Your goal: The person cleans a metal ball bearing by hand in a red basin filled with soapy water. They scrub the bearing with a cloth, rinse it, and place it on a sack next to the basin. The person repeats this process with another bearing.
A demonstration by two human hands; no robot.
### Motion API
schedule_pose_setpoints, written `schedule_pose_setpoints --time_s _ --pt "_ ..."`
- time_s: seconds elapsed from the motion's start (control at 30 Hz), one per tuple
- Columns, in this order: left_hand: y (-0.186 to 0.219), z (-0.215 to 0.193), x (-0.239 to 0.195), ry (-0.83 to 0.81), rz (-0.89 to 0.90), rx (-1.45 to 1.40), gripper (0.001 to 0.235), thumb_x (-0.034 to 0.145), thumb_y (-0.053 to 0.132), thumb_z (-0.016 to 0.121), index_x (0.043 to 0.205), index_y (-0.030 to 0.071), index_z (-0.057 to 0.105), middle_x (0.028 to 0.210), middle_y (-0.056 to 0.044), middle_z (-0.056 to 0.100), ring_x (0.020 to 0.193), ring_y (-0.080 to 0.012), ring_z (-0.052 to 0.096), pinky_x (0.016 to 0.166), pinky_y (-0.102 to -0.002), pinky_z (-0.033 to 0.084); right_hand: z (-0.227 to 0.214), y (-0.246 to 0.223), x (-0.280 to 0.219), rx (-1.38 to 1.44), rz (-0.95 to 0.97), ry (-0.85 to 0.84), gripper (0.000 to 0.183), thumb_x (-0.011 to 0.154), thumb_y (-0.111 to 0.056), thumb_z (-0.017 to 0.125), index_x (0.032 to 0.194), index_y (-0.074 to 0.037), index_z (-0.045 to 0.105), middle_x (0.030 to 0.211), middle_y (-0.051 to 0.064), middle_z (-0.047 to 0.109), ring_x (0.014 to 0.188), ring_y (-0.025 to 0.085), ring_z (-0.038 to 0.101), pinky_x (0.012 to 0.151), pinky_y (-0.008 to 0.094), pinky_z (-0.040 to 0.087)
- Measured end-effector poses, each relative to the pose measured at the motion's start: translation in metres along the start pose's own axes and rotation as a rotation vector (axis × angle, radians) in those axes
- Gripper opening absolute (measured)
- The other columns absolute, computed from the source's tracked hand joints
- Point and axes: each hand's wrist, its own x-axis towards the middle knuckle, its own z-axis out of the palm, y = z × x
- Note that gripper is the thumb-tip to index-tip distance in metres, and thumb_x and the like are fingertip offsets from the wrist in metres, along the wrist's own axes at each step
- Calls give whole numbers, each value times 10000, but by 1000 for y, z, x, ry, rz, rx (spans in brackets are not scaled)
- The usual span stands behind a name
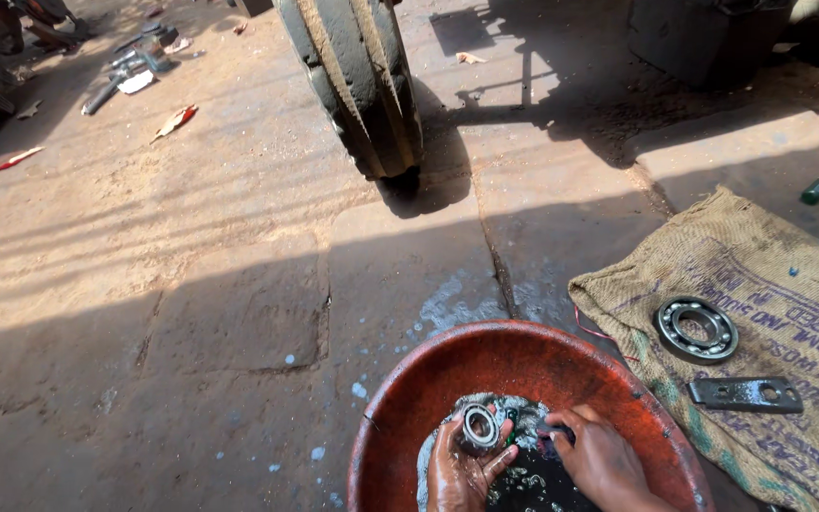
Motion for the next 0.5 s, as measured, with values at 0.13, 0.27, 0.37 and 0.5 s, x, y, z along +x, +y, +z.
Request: schedule_pose_setpoints --time_s 0.13,0.27,0.37,0.5 --pt "2 1 -5 -12 8 87 636 944 538 472 1249 4 634 1123 -181 779 958 -327 793 610 -390 645 36 19 -11 -298 -101 -267 628 877 -382 725 1455 -260 514 1369 76 555 1254 254 529 1083 429 417" --pt "6 7 -7 129 67 167 603 983 551 519 1107 -33 606 951 -208 787 786 -326 803 506 -372 590 66 46 -2 -236 -147 -424 413 946 -406 625 1311 -212 621 1266 56 644 1193 199 640 1074 367 526" --pt "3 4 -10 177 61 203 597 974 573 496 1068 8 665 934 -179 795 702 -268 779 489 -338 583 83 58 -2 -215 -178 -446 398 979 -413 606 1325 -216 609 1327 52 581 1225 216 616 1092 392 510" --pt "0 3 -5 131 41 125 761 947 683 357 1009 0 688 926 -174 796 625 -252 747 457 -339 558 93 59 6 -291 -293 -404 580 942 -398 705 1470 -255 513 1502 41 406 1327 295 475 1107 483 394"
